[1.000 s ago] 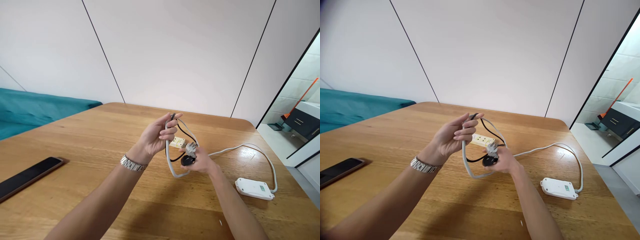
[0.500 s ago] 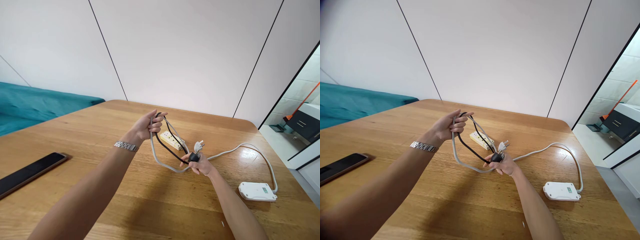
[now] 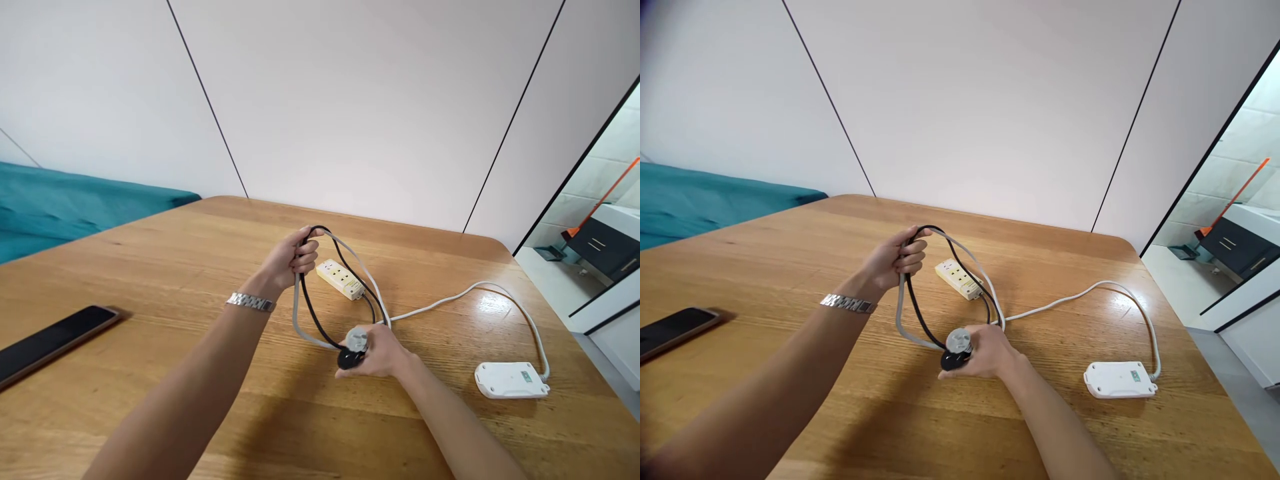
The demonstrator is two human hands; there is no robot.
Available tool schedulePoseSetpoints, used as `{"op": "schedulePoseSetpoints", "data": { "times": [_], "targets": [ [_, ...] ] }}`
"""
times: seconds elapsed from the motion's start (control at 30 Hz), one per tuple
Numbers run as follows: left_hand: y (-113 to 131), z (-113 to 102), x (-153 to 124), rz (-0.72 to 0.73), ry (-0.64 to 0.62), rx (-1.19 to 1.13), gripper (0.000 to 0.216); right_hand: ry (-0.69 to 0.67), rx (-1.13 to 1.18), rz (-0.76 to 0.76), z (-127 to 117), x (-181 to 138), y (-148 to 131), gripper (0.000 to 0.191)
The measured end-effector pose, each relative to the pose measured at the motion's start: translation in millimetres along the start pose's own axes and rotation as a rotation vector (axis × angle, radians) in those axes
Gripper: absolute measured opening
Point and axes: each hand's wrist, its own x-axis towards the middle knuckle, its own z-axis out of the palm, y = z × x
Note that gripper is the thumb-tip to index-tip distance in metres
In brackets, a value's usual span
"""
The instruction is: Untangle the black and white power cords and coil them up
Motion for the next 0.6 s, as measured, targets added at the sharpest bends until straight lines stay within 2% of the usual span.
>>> {"op": "schedulePoseSetpoints", "data": {
  "times": [0.13,0.23,0.3,0.37,0.43,0.5,0.6],
  "targets": [
    [5,-4,-3,-0.007,0.008,0.182,0.028,0.203,0.348,0.039,-31,7,-15,0.051],
    [10,-5,-6,0.022,0.042,0.143,0.030,0.363,0.584,0.096,-69,5,-31,0.055],
    [12,-4,-8,0.056,0.062,0.085,0.033,0.419,0.750,0.079,-92,-1,-42,0.057],
    [12,-2,-10,0.088,0.070,0.014,0.037,0.400,0.873,0.070,-108,-6,-49,0.056],
    [10,2,-10,0.121,0.082,-0.061,0.039,0.335,0.939,0.104,-112,-8,-52,0.055],
    [8,9,-9,0.161,0.098,-0.122,0.038,0.261,0.965,0.177,-104,-5,-50,0.054],
    [3,22,-8,0.241,0.127,-0.150,0.036,0.149,0.957,0.269,-78,4,-44,0.056]
  ]
}}
